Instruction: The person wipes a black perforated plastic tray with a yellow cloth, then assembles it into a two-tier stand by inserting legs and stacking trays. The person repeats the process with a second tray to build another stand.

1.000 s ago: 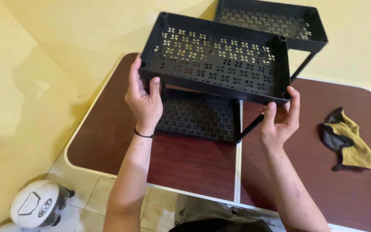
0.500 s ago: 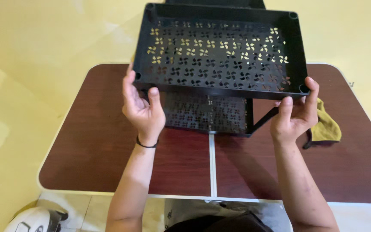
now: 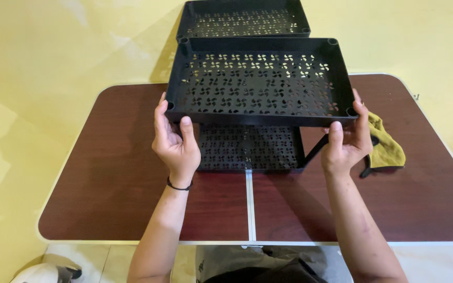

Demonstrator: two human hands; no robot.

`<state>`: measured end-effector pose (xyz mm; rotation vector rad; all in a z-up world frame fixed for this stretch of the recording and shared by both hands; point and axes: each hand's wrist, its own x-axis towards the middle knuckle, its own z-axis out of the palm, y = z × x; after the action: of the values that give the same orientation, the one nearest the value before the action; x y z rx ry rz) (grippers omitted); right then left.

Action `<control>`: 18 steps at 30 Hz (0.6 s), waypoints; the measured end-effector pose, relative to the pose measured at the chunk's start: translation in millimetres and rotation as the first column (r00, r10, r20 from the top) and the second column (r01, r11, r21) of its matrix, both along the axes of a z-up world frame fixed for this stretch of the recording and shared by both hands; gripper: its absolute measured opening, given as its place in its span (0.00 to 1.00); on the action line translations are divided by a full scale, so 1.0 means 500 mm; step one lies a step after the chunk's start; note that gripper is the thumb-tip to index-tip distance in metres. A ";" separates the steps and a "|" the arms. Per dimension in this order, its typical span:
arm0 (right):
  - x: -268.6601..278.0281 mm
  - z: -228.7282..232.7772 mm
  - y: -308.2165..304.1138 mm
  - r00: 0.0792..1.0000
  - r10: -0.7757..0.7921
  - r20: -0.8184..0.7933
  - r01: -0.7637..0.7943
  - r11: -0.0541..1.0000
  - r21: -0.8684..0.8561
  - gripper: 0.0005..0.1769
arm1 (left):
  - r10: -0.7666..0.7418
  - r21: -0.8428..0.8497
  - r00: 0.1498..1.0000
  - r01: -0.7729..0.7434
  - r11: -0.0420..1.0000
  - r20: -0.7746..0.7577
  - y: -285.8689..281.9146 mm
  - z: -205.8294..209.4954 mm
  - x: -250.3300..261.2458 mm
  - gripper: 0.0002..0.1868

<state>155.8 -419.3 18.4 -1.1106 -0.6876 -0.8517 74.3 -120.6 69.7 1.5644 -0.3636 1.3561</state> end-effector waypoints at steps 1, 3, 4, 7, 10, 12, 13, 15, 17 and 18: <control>0.000 0.002 0.000 1.000 0.011 -0.026 -0.011 1.000 -0.005 0.24 | 0.011 0.004 1.000 -0.011 1.000 -0.008 0.001 0.000 -0.003 0.25; 0.007 0.006 -0.001 0.997 0.029 -0.077 -0.030 0.999 -0.015 0.23 | -0.004 0.031 1.000 0.005 1.000 -0.027 0.005 0.002 -0.006 0.26; 0.012 0.008 -0.001 0.997 0.033 -0.074 -0.036 0.999 -0.039 0.26 | -0.013 0.045 0.999 0.015 0.999 -0.036 0.010 0.003 -0.005 0.27; 0.027 0.014 -0.001 0.998 0.037 -0.051 -0.042 0.993 -0.106 0.31 | -0.086 0.067 0.994 0.091 0.994 -0.068 0.034 0.009 -0.001 0.28; 0.038 0.019 -0.003 0.999 0.044 0.005 -0.042 0.986 -0.159 0.31 | -0.047 0.203 0.998 0.053 0.978 -0.032 0.057 0.009 0.005 0.27; 0.042 0.022 -0.004 0.999 0.044 0.032 -0.037 0.979 -0.202 0.32 | -0.233 0.114 0.971 0.237 0.965 -0.049 0.069 0.004 0.014 0.26; 0.047 0.027 -0.007 0.998 0.042 0.040 -0.032 0.973 -0.229 0.33 | -0.328 0.068 0.943 0.331 0.941 -0.051 0.070 0.002 0.022 0.26; 0.054 0.033 -0.010 0.999 0.029 0.031 -0.019 0.955 -0.295 0.35 | -0.312 0.037 0.949 0.313 0.949 -0.036 0.071 -0.005 0.039 0.28; 0.062 0.038 -0.011 0.997 0.067 0.043 -0.052 0.959 -0.280 0.35 | -0.198 0.085 0.980 0.197 0.977 0.006 0.071 -0.012 0.055 0.30; 0.064 0.039 -0.011 0.995 0.086 0.047 -0.070 0.959 -0.273 0.35 | -0.095 0.145 0.994 0.087 0.986 0.049 0.069 -0.017 0.062 0.31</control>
<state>187.8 -424.8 38.1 -1.2974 -0.9118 -0.7389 105.3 -86.1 61.3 1.6088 -0.5710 1.3289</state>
